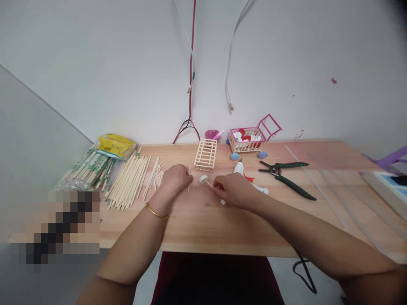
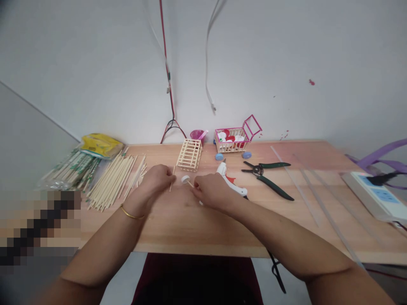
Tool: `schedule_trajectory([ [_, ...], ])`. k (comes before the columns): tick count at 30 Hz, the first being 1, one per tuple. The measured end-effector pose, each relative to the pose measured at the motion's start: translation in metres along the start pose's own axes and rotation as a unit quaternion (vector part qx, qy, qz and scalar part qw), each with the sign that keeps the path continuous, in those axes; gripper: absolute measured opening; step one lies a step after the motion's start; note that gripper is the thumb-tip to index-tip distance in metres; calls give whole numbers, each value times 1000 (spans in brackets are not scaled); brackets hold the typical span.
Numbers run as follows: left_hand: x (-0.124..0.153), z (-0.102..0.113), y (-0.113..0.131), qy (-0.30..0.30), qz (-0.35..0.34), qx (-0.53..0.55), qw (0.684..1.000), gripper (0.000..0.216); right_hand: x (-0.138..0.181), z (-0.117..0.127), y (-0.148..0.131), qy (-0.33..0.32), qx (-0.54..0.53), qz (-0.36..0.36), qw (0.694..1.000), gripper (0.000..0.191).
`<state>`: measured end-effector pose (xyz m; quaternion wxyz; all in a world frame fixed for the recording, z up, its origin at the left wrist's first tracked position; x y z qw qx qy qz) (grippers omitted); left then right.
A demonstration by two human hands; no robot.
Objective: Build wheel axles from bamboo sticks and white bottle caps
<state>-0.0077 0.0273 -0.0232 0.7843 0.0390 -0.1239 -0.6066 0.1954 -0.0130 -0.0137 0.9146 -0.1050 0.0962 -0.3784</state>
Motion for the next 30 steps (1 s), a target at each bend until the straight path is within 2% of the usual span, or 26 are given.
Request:
schedule_trajectory([
  [7,-3,10,-4,-7,32,6,999,19,2,2,-3,13,-30,-5,999,21],
  [13,-16,14,-17,59,65,113,990,16,2,12,-1,33,-63,-40,997,21],
  [17,-19,15,-18,101,55,212,970,21,5,12,4,50,-70,-27,996,19],
  [20,-20,12,-16,66,49,340,937,22,7,9,7,49,-66,-8,997,19],
  [24,-21,7,-14,-47,37,525,849,19,9,6,8,27,-74,-6,997,21],
  [26,-21,7,-13,-80,34,571,816,21,9,5,7,27,-77,-3,997,20],
  [30,-16,10,-8,-126,35,614,779,22,9,3,5,48,-82,4,995,19],
])
Point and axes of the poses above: each hand's wrist, its own x-axis away from the middle knuckle, its own z-axis out of the back of the hand, y = z × x, the point moved 1 cm from there along -x, towards the middle knuckle, and after that the axes turned 15 degrees about z, right-handed, at the moved point
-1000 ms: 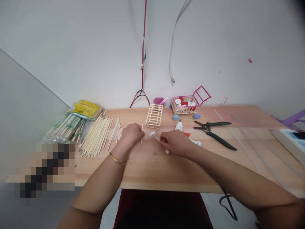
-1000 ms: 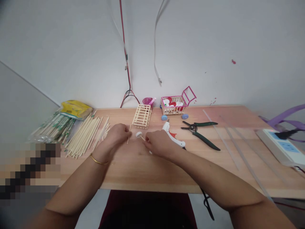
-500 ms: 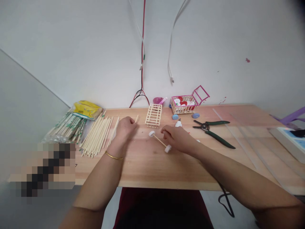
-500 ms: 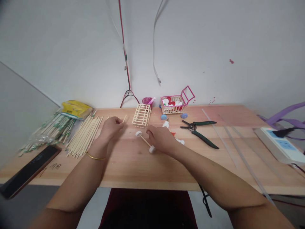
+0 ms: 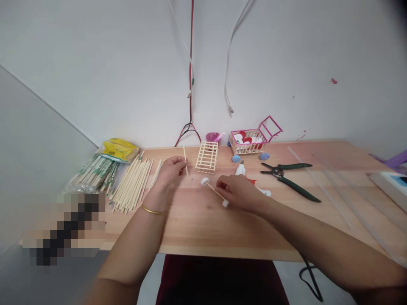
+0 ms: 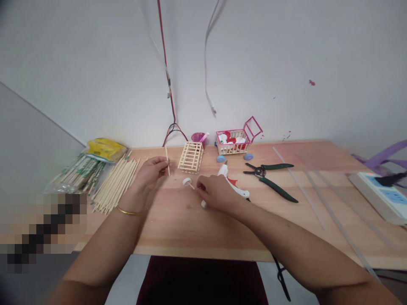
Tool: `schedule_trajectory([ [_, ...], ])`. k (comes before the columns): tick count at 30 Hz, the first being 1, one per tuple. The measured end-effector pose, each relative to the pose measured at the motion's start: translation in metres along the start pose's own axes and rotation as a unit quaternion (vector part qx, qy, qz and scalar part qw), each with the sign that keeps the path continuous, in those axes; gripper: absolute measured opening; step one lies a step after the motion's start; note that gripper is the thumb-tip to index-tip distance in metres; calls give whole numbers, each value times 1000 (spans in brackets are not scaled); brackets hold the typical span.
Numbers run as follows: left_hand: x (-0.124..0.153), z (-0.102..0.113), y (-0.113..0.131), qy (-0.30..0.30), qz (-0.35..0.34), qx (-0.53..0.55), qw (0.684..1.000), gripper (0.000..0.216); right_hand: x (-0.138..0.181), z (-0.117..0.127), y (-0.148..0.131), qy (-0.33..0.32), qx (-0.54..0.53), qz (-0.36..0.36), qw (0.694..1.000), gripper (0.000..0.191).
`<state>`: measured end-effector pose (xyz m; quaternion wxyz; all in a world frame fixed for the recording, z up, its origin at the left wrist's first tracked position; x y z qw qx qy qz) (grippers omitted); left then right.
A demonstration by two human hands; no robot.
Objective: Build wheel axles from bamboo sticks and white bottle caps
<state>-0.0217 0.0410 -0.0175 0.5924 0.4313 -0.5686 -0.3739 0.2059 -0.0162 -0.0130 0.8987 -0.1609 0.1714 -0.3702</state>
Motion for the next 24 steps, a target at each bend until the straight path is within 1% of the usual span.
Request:
schedule_trajectory([
  [3,6,-5,2,-40,-6,21,999,24,-1,-2,-2,-2,-1,-18,1000,19],
  [7,12,-10,4,-63,-20,22,998,24,-2,-3,-4,-1,3,-45,999,20],
  [13,13,-10,3,-89,-19,42,995,26,-2,0,-5,23,10,-18,1000,21],
  [16,14,-11,2,-135,-3,55,989,30,-2,3,-5,41,-11,-9,999,25],
  [19,17,-14,2,-186,10,58,981,32,-3,6,-4,57,-35,-5,998,24],
  [24,27,-21,0,-257,3,59,965,27,-4,10,-4,123,-116,24,985,22],
])
Point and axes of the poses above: each hand's wrist, its own x-axis away from the middle knuckle, its own z-axis out of the back of the hand, y = z × x, the point moved 1 cm from there along -x, towards the middle knuckle, and after that the axes turned 15 degrees about z, right-handed, at the moved point
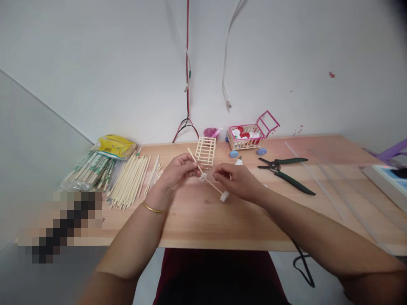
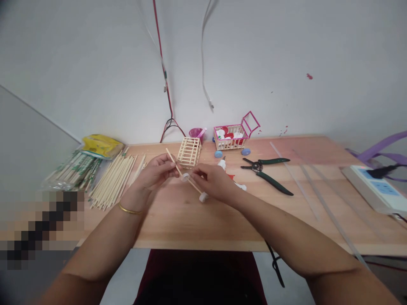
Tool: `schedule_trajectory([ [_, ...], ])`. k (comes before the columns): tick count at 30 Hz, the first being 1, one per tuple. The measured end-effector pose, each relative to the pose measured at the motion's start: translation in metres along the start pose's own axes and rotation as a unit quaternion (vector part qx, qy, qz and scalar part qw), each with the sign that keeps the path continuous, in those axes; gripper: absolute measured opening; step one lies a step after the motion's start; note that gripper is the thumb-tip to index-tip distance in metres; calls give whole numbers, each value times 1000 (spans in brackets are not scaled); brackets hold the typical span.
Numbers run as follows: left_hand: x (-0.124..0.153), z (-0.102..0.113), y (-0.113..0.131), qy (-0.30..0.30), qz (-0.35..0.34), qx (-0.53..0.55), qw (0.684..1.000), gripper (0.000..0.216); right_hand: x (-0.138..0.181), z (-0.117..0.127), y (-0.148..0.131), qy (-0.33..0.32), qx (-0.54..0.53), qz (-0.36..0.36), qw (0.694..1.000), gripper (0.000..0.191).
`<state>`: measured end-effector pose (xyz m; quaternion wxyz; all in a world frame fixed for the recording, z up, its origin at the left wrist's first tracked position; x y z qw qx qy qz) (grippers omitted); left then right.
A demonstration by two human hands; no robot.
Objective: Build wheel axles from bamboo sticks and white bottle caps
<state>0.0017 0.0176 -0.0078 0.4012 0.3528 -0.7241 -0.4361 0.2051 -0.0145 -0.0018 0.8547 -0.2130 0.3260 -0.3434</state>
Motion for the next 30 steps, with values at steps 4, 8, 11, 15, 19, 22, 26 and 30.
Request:
schedule_trajectory([
  [4,3,-11,-4,-35,-14,-6,999,23,0,1,-4,7,-70,7,998,21],
  [8,2,-17,-9,-30,-11,-27,999,22,1,2,-5,-4,-108,-15,994,19],
  [11,0,-17,-10,-10,-14,-54,998,22,1,6,-5,-29,-115,-19,993,21],
  [15,0,-15,-8,8,-23,-68,997,23,2,19,-4,-80,-84,-14,993,23],
  [19,-2,-11,-6,38,-37,-92,994,23,3,31,-3,-134,-54,-32,989,15],
  [22,-5,-5,-7,99,-55,-176,978,22,4,37,0,-157,-10,-72,985,12],
  [26,-6,-3,-7,167,-65,-278,944,18,4,37,4,-176,47,-109,977,8],
  [30,-4,4,0,261,-109,-277,918,22,5,33,4,-171,40,-110,978,9],
])
Point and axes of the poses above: each hand's wrist, its own x-axis away from the middle knuckle, its own z-axis out of the back of the hand, y = z × x, the point moved 1 cm from there along -x, towards the middle knuckle, and after that the axes turned 15 degrees about z, right-handed, at the moved point
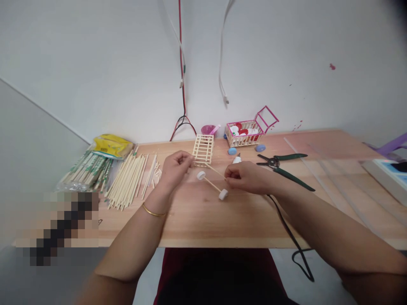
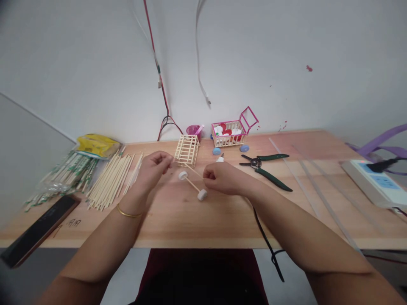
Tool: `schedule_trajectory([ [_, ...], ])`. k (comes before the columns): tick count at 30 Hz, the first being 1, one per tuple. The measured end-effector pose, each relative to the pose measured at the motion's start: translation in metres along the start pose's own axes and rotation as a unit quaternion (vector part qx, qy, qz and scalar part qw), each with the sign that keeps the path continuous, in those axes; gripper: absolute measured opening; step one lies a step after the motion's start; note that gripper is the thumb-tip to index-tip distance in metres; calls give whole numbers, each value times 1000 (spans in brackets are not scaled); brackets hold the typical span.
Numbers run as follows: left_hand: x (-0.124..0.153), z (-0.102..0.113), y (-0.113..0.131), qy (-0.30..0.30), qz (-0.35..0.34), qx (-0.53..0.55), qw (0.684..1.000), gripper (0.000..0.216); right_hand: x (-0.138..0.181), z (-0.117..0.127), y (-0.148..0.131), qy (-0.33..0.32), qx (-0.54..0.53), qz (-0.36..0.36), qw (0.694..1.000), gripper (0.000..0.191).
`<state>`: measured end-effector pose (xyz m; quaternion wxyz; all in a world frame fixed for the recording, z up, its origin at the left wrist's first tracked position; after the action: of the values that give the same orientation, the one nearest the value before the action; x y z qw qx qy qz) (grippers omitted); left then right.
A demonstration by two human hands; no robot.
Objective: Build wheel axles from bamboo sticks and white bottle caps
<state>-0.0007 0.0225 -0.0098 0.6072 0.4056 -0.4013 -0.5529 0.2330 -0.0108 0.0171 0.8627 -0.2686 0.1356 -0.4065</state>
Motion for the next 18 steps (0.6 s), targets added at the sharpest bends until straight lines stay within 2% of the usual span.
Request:
schedule_trajectory([
  [3,-9,17,-2,159,-1,-50,986,26,-1,-2,-1,20,-15,29,999,9],
  [6,-20,32,-9,264,6,-163,950,24,-4,-3,1,38,-34,54,997,8],
  [8,-26,35,-14,282,24,-221,933,22,-6,-4,4,44,-48,67,996,8],
  [11,-31,33,-22,260,46,-272,925,20,-9,-4,10,60,-64,75,993,10],
  [14,-32,30,-26,254,56,-289,921,21,-9,-4,15,77,-66,69,993,10],
  [18,-33,35,-27,280,70,-299,909,22,-6,-2,17,80,-40,64,994,10],
])
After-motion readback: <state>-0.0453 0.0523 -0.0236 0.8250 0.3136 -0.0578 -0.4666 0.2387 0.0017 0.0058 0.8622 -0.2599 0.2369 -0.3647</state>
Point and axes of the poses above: each hand's wrist, its own x-axis away from the middle knuckle, its own z-axis out of the back of the hand, y = z × x, the point moved 1 cm from there along -x, towards the middle knuckle, and after that the axes turned 15 degrees about z, right-handed, at the moved point
